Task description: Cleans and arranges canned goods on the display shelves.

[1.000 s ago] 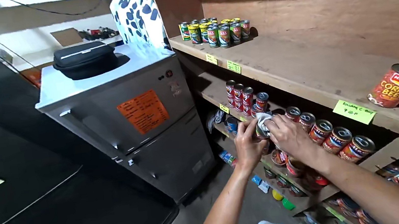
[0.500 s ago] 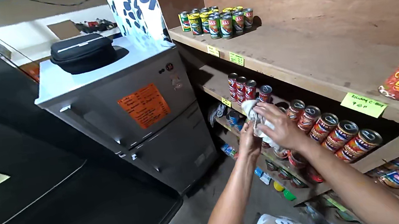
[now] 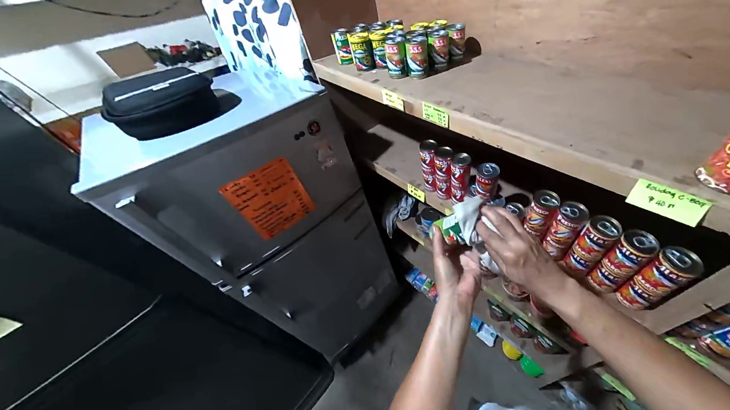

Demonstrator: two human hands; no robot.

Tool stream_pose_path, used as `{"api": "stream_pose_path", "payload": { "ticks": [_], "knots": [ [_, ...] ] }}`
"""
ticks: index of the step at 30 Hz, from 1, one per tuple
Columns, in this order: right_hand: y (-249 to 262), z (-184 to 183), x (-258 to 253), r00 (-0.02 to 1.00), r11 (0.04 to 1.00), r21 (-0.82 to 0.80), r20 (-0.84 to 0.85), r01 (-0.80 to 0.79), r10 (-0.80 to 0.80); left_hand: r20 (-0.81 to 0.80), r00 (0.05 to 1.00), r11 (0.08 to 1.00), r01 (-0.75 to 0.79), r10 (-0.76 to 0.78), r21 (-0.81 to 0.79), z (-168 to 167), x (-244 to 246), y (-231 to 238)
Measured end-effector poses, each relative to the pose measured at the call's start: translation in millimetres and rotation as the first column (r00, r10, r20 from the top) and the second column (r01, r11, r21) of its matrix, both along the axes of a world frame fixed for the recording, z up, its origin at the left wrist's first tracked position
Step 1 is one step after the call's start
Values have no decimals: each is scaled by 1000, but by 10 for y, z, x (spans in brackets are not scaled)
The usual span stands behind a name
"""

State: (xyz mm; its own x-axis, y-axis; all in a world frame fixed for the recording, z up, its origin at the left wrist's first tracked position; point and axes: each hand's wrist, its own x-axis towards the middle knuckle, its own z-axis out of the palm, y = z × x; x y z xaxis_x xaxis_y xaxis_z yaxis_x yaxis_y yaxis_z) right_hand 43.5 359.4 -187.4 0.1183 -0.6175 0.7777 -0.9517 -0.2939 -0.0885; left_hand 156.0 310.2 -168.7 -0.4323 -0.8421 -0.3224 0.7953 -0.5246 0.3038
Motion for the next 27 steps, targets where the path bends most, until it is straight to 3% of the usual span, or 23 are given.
{"api": "stream_pose_path", "payload": {
  "ticks": [2,4,5,7,9,12,13,17,19,21,23,25,27],
  "knots": [
    [89,78,78,980,971,223,153,89,-125,125,984,987,-110,125,-120,-51,-7,-35],
    [183,248,33,907,854,518,383,-56,-173,175,957,929,-165,232,-332,-198,-12,-87],
    [222,300,-34,855,819,553,490,-152,-171,185,943,893,-183,279,-411,-272,-1,-119],
    [303,344,-140,804,911,379,586,-162,-100,232,913,823,-164,336,-544,-369,62,-166],
    [283,427,-174,855,983,132,516,-131,45,302,883,755,-85,359,-650,-405,89,-157],
    [150,424,-89,883,949,171,438,-267,169,369,851,609,75,373,-789,-358,97,33],
    [98,383,-146,846,937,175,502,-302,179,353,856,538,108,378,-836,-338,133,70],
    [221,251,-487,445,826,295,893,-481,-59,150,948,272,72,279,-960,-278,242,-28],
    [508,256,-321,227,835,275,956,-476,-186,105,946,209,41,307,-977,-117,137,-36],
    [832,252,-72,150,842,222,974,-491,-170,110,895,201,24,431,-979,108,-85,26],
    [1001,53,-45,249,691,237,965,-683,-84,135,877,220,35,462,-975,404,-343,50],
    [1082,-158,-98,367,545,314,930,-777,-12,225,892,205,154,391,-967,755,-615,35],
    [1190,-356,-123,418,572,362,908,-736,-37,353,896,130,329,271,-935,1066,-948,24]
  ]
}}
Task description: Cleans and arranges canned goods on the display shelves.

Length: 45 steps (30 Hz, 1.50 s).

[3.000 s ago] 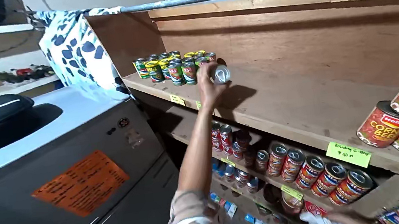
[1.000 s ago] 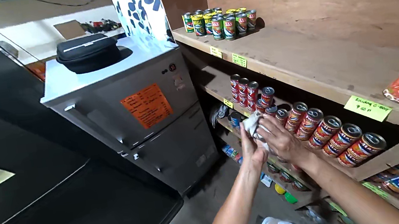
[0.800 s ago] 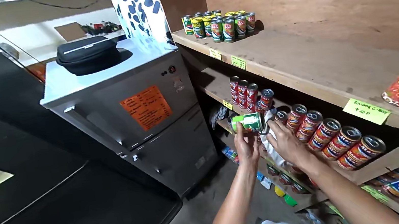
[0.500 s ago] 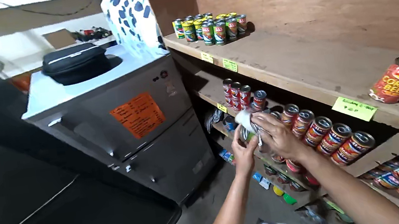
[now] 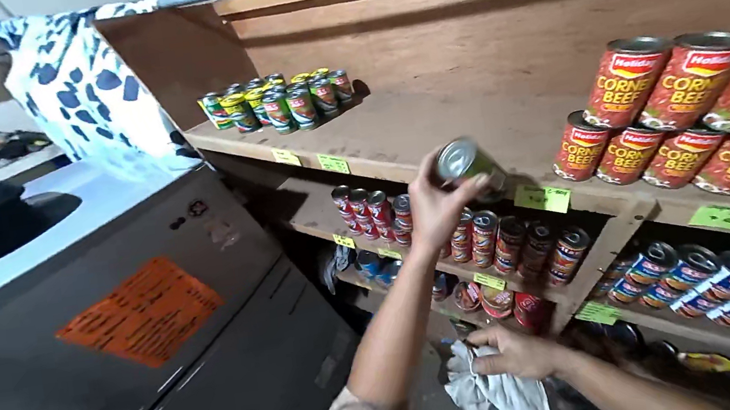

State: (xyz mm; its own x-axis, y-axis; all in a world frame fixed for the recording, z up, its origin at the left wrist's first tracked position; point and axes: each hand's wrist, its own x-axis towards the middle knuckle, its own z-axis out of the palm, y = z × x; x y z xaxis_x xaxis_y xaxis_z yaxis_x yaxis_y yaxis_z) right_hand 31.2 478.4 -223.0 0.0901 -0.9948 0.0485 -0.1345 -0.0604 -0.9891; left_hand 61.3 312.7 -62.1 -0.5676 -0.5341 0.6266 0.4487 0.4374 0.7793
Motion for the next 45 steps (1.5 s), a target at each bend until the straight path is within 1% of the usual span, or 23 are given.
{"api": "stream_pose_path", "payload": {
  "ticks": [1,3,5,7,9,10,12,14,15,17,22,25,29,32,37,40,42,44,45],
  "knots": [
    [56,-51,-19,999,999,14,-7,52,-52,63,995,997,81,-79,-21,116,-206,-6],
    [160,-89,-65,988,987,28,-8,155,-155,143,976,982,175,-164,-74,259,-654,-20],
    [265,-106,-106,975,975,23,20,221,-222,201,964,972,202,-176,-116,289,-1019,-27],
    [354,-161,-134,963,964,30,47,264,-265,280,951,971,180,-131,-158,240,-1248,-30],
    [411,-246,-153,953,953,47,42,299,-301,347,931,966,185,-115,-178,204,-1333,-27],
    [433,-276,-155,948,948,59,38,313,-316,379,916,960,214,-133,-178,210,-1331,-41],
    [471,-321,-153,941,939,73,24,335,-338,455,864,925,330,-215,-190,245,-1277,-125],
    [496,-348,-145,935,932,90,18,352,-355,535,798,869,445,-275,-218,267,-1224,-237],
    [502,-366,-141,933,929,98,13,357,-360,561,775,844,484,-291,-231,262,-1206,-274],
    [499,-407,-129,931,926,99,-5,364,-366,597,748,820,515,-290,-247,236,-1200,-312],
    [470,-454,-95,934,932,68,-27,357,-356,523,797,839,483,-302,-251,93,-1264,-308],
    [446,-442,-92,934,931,69,-36,357,-356,491,808,848,479,-325,-226,41,-1232,-287],
    [425,-442,-85,936,934,64,-32,351,-350,487,809,842,485,-330,-236,13,-1240,-310],
    [405,-427,-79,935,932,69,-41,355,-353,508,809,852,463,-294,-245,31,-1230,-308],
    [355,-425,-88,936,934,73,-67,350,-345,494,818,864,449,-294,-230,9,-1248,-286],
    [306,-424,-71,934,933,54,-65,356,-353,514,823,877,412,-242,-246,19,-1226,-244],
    [256,-442,-53,931,933,29,-75,359,-357,542,823,880,376,-172,-291,40,-1189,-216],
    [212,-457,-39,929,931,9,-78,365,-363,520,845,875,343,-127,-343,61,-1143,-236],
    [196,-444,-39,927,930,12,-79,368,-366,479,871,883,307,-110,-354,96,-1090,-292]
  ]
}}
